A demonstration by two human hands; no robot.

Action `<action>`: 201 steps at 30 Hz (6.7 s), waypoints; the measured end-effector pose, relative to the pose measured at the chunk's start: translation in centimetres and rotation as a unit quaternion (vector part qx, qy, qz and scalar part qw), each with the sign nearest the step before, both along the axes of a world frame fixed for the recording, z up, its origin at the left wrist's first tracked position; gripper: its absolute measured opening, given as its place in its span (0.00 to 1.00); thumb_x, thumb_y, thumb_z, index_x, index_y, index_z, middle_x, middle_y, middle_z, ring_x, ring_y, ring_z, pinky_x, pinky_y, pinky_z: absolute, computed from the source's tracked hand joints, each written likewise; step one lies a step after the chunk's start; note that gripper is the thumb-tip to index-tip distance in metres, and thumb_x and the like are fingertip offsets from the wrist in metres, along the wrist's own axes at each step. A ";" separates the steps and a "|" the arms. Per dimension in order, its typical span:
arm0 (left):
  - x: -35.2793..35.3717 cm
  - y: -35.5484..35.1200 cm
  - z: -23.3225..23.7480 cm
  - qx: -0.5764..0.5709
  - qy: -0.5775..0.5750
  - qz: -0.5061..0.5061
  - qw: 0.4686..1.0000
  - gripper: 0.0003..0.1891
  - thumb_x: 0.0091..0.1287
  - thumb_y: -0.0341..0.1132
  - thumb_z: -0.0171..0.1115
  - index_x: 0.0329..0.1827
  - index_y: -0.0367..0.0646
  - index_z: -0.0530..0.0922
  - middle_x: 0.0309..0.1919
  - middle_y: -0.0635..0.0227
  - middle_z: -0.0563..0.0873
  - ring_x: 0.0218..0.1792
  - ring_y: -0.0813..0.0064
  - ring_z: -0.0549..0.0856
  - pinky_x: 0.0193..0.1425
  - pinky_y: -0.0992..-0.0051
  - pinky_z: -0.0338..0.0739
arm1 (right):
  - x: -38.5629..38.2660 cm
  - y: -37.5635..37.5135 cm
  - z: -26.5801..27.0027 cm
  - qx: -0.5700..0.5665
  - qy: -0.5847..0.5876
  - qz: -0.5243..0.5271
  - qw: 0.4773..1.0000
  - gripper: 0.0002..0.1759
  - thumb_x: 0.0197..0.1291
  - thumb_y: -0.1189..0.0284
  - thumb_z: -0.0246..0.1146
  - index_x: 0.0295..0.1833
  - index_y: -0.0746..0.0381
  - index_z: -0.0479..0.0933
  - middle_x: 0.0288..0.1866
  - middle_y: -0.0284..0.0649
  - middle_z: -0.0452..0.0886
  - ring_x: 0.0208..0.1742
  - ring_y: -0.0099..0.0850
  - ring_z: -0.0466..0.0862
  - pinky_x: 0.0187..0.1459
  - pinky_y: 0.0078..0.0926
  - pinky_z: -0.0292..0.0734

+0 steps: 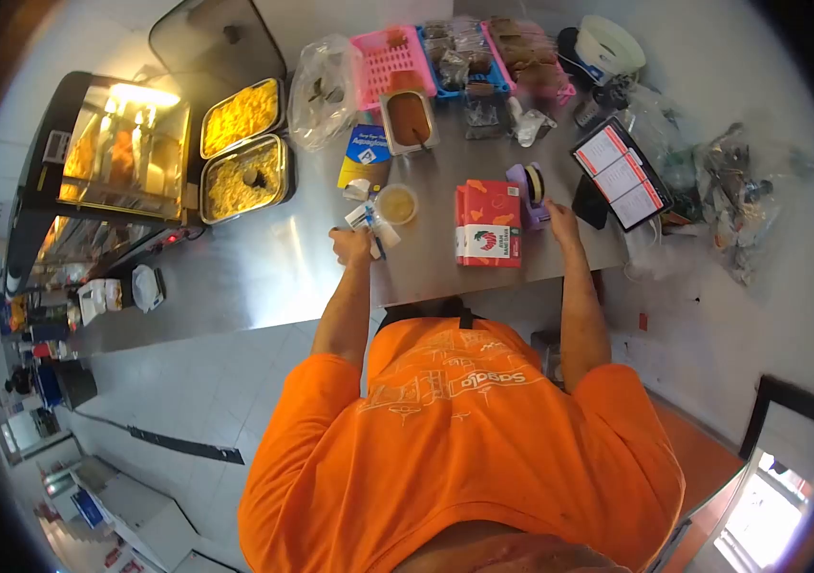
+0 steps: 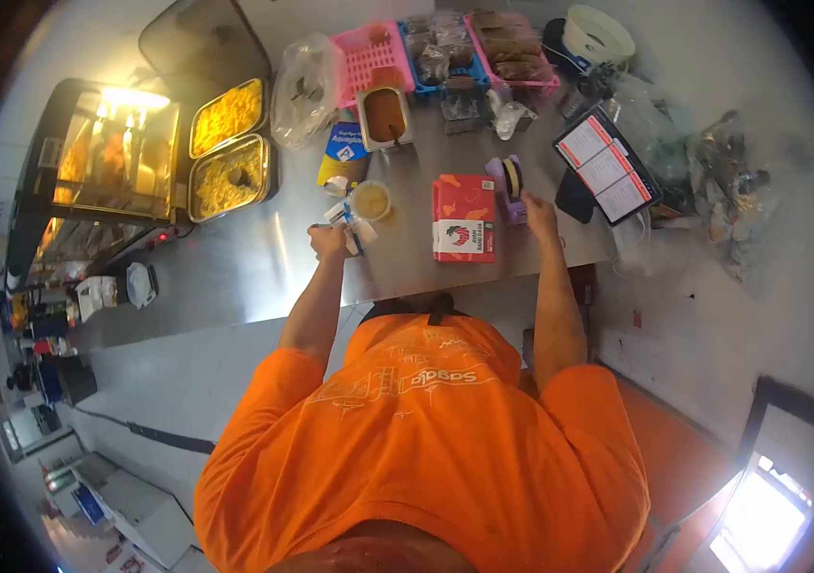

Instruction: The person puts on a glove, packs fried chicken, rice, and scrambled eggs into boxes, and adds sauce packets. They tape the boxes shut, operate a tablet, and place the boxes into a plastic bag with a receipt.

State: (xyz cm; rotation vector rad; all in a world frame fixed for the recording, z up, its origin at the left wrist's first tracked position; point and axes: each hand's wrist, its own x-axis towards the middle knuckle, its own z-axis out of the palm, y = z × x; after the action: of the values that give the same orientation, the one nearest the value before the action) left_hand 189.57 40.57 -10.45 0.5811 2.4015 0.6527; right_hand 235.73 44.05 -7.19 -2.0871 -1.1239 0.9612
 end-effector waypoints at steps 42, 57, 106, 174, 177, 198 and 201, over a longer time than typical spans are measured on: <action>17.4 2.1 9.8 0.155 0.064 -0.561 0.811 0.38 0.55 0.50 0.74 0.72 0.66 0.69 0.65 0.51 0.72 0.60 0.39 0.76 0.56 0.48 0.79 | -5.0 -0.7 7.8 -0.052 -0.157 0.123 0.979 0.25 0.52 0.52 0.75 0.42 0.64 0.84 0.35 0.48 0.86 0.36 0.42 0.86 0.40 0.37 0.79; 15.1 -0.4 9.1 0.242 0.046 -0.651 0.718 0.48 0.41 0.52 0.83 0.72 0.69 0.72 0.75 0.47 0.57 0.72 0.36 0.58 0.74 0.43 0.61 | 2.1 -4.1 -1.8 0.036 0.437 -0.063 0.897 0.13 0.64 0.67 0.66 0.47 0.64 0.84 0.40 0.33 0.86 0.34 0.26 0.84 0.36 0.22 0.76; 15.8 1.1 2.6 0.245 -0.478 -0.456 0.710 0.45 0.63 0.38 0.73 0.79 0.42 0.55 0.79 0.57 0.53 0.76 0.57 0.62 0.77 0.58 0.61 | -11.4 -14.1 -5.3 0.098 -0.002 -0.112 0.989 0.25 0.71 0.53 0.55 0.65 0.56 0.77 0.58 0.45 0.83 0.58 0.44 0.82 0.58 0.37 0.76; 33.0 21.5 10.7 0.286 -0.407 -0.363 0.788 0.31 0.71 0.59 0.56 0.73 0.56 0.68 0.65 0.69 0.77 0.69 0.63 0.71 0.67 0.39 0.64 | 2.5 20.9 15.3 0.269 0.484 -0.011 0.833 0.04 0.52 0.79 0.67 0.32 0.68 0.79 0.31 0.34 0.82 0.34 0.19 0.79 0.37 0.22 0.73; 30.7 18.6 18.9 0.198 -0.775 -0.156 0.580 0.28 0.72 0.49 0.61 0.71 0.49 0.70 0.59 0.66 0.80 0.55 0.65 0.83 0.54 0.60 0.83 | 1.5 17.3 17.4 0.287 0.201 0.285 0.892 0.10 0.53 0.84 0.65 0.30 0.62 0.70 0.37 0.36 0.79 0.44 0.29 0.82 0.47 0.25 0.76; 13.8 0.2 13.9 0.273 -0.318 -0.382 0.824 0.12 0.64 0.29 0.62 0.49 0.38 0.84 0.44 0.61 0.84 0.45 0.68 0.85 0.54 0.73 0.78 | -12.4 -2.4 12.2 0.339 0.060 0.208 0.916 0.14 0.57 0.82 0.63 0.50 0.67 0.81 0.47 0.45 0.87 0.51 0.40 0.87 0.54 0.28 0.79; 11.3 -3.2 12.0 0.249 -0.003 -0.548 0.799 0.15 0.63 0.30 0.65 0.53 0.41 0.82 0.50 0.54 0.80 0.53 0.58 0.82 0.59 0.66 0.77 | -12.2 -3.0 10.4 0.185 0.338 0.064 0.921 0.14 0.58 0.83 0.64 0.51 0.68 0.81 0.44 0.41 0.87 0.48 0.31 0.87 0.52 0.25 0.79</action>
State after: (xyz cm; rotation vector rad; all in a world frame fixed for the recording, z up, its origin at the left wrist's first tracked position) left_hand 200.83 37.38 1.58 1.9450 1.4173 0.6906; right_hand 223.55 41.04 3.18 -1.2363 -0.9722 1.2815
